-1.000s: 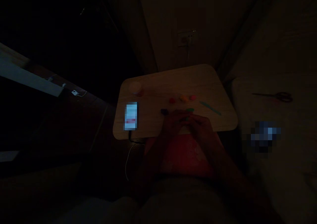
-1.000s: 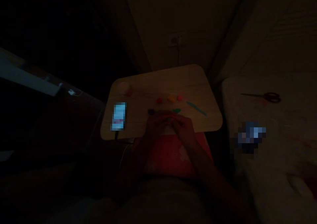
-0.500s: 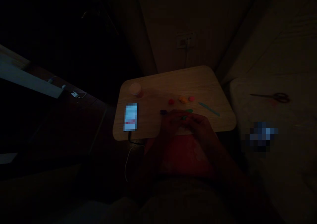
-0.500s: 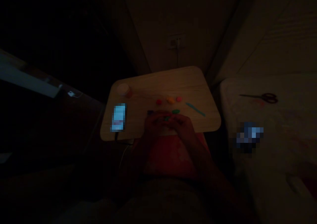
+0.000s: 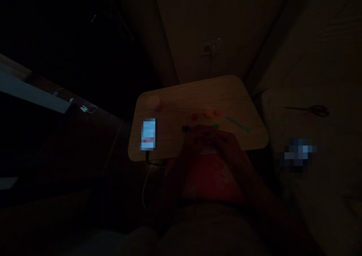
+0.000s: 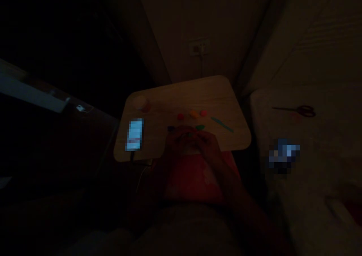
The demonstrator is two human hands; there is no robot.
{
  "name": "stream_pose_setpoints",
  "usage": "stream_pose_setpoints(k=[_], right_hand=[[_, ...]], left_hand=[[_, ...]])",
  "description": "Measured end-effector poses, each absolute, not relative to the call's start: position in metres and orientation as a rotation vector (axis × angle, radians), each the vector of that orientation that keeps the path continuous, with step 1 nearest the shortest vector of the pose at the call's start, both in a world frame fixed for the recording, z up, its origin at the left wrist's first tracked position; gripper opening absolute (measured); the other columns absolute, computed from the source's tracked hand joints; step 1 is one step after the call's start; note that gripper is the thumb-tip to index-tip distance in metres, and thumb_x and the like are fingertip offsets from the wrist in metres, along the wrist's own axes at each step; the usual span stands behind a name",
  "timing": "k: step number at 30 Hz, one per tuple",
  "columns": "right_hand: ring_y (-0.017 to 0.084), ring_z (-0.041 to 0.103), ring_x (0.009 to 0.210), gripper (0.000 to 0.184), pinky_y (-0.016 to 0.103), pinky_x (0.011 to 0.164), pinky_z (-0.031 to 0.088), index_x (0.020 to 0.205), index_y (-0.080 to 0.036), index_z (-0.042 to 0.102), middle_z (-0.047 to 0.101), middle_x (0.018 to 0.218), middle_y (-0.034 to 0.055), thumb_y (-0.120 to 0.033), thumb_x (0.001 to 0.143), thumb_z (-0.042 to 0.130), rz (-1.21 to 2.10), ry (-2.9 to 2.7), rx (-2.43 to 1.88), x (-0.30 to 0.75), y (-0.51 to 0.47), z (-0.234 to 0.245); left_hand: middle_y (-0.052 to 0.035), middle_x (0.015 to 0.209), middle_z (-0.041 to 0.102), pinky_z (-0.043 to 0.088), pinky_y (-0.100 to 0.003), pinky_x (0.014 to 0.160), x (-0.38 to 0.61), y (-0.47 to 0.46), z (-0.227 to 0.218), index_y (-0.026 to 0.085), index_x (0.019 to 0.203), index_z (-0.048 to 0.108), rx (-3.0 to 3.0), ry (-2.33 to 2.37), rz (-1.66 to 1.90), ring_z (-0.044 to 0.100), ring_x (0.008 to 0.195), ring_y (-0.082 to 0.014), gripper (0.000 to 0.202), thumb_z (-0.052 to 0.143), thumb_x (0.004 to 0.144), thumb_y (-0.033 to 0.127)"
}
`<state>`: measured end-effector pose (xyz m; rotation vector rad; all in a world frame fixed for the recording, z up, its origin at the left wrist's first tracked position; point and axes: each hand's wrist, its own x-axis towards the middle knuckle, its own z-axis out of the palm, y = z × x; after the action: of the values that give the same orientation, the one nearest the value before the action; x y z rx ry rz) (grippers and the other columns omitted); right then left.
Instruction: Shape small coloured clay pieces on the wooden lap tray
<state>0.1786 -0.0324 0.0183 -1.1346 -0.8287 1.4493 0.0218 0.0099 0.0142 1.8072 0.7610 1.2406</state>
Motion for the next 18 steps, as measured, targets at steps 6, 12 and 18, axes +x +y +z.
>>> stream_pose_setpoints(k=[6,12,18], right_hand=[[0.024,0.075,0.070,0.057,0.033,0.056,0.061,0.090,-0.020,0.086,0.083,0.091,0.0102,-0.073,0.068,0.089,1.509,-0.834,-1.156,0.185,-0.036,0.019],[0.023,0.076,0.077,0.044,0.035,0.068,0.064,0.088,-0.019,0.086,0.082,0.086,0.0092,-0.060,0.072,0.092,1.430,-0.914,-1.253,0.182,-0.038,0.018],[0.020,0.072,0.072,0.036,0.034,0.068,0.062,0.087,-0.021,0.087,0.081,0.083,0.0070,-0.054,0.072,0.093,1.422,-0.893,-1.172,0.190,-0.037,0.014]], left_hand=[[-0.0109,0.110,0.083,0.063,-0.041,0.095,0.019,0.007,0.008,0.020,0.108,0.082,1.987,0.832,1.227,0.078,0.103,-0.0234,0.028,0.064,0.106,0.042],[-0.0109,0.110,0.083,0.062,-0.043,0.100,0.017,0.001,0.008,0.020,0.111,0.081,2.255,0.862,1.275,0.077,0.105,-0.0231,0.031,0.055,0.110,0.037],[-0.0104,0.115,0.083,0.062,-0.042,0.100,0.020,0.002,0.008,0.022,0.114,0.081,2.224,0.827,1.259,0.076,0.108,-0.0228,0.025,0.062,0.107,0.036]])
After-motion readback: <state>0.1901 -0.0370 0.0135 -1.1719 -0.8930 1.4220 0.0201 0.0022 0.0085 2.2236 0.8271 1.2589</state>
